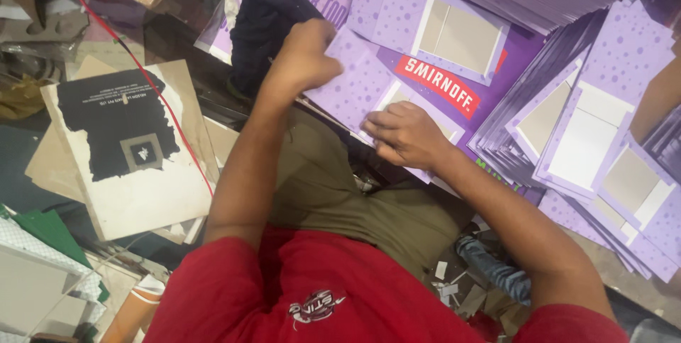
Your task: The person sits on the floor and repeatedly inserts a small white card into a purple printed paper sleeve, then stacks the completed packs. The person handles stacks of purple sleeves and white cards, placing finished units into a growing pile.
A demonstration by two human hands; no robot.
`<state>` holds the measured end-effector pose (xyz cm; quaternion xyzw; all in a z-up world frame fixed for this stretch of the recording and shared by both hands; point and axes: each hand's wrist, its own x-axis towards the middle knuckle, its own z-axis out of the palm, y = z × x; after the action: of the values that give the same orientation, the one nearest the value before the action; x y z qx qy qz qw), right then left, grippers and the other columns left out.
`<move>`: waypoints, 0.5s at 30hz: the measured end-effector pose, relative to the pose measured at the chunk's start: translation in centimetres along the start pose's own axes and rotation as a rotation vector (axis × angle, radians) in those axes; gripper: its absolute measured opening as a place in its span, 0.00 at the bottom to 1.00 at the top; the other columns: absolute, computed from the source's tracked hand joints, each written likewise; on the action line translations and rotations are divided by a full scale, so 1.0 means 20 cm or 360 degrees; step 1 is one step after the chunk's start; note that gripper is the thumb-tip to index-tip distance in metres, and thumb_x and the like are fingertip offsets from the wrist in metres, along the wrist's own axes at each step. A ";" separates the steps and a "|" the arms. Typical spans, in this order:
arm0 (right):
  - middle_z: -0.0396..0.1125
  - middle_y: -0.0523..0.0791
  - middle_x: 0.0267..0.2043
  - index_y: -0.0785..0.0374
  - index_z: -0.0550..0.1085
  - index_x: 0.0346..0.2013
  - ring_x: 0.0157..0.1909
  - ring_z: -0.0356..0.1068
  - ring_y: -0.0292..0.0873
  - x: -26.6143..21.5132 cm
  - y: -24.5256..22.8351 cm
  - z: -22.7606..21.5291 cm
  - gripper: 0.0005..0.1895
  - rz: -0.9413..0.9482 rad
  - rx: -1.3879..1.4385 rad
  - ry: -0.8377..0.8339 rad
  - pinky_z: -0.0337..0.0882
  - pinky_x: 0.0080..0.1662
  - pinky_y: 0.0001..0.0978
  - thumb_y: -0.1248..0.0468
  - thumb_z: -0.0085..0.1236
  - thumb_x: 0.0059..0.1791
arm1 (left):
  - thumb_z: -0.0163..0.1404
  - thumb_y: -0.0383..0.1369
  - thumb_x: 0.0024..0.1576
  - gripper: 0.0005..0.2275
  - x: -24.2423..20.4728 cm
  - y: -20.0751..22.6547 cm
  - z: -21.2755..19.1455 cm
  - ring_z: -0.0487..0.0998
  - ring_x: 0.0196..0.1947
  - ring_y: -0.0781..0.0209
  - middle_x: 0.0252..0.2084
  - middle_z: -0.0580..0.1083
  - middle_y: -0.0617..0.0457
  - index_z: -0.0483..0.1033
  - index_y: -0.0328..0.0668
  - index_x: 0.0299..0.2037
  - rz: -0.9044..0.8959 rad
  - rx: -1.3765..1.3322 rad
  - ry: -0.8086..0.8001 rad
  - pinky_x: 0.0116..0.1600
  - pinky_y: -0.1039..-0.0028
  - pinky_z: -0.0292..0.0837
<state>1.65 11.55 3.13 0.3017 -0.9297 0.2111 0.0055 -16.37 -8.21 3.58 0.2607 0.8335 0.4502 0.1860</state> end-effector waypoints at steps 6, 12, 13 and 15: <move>0.70 0.43 0.48 0.63 0.78 0.48 0.40 0.66 0.46 -0.01 0.00 0.01 0.18 -0.0039 -0.0033 -0.0013 0.67 0.45 0.42 0.61 0.58 0.44 | 0.55 0.26 0.42 0.12 -0.03 -0.04 0.06 0.82 0.37 0.39 0.33 0.78 0.37 0.79 0.31 0.36 0.0073 -0.0151 0.0117 0.41 0.61 0.77; 0.70 0.44 0.48 0.63 0.78 0.47 0.42 0.67 0.47 0.00 0.01 0.04 0.19 -0.0107 -0.0012 0.0007 0.66 0.45 0.44 0.61 0.58 0.43 | 0.57 0.26 0.44 0.11 -0.05 0.03 0.06 0.79 0.40 0.32 0.33 0.76 0.33 0.75 0.27 0.36 0.0263 -0.0018 0.0114 0.42 0.57 0.74; 0.70 0.44 0.48 0.63 0.78 0.47 0.42 0.67 0.47 0.00 0.01 0.04 0.19 -0.0116 -0.0022 0.0038 0.66 0.45 0.44 0.60 0.58 0.43 | 0.56 0.27 0.41 0.12 -0.02 0.03 0.04 0.80 0.38 0.35 0.32 0.76 0.33 0.76 0.29 0.35 0.0239 -0.0062 0.0053 0.41 0.58 0.75; 0.70 0.44 0.47 0.63 0.78 0.47 0.41 0.66 0.48 0.01 0.03 0.01 0.20 -0.0117 -0.0026 0.0032 0.66 0.45 0.44 0.59 0.58 0.42 | 0.56 0.28 0.37 0.14 0.05 0.00 -0.02 0.83 0.35 0.39 0.29 0.76 0.34 0.78 0.32 0.34 0.0208 -0.0137 -0.0076 0.40 0.61 0.78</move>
<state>1.09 11.82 2.66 0.3334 -0.9196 0.2063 0.0249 -17.34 -7.88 3.64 0.3169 0.7899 0.4905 0.1870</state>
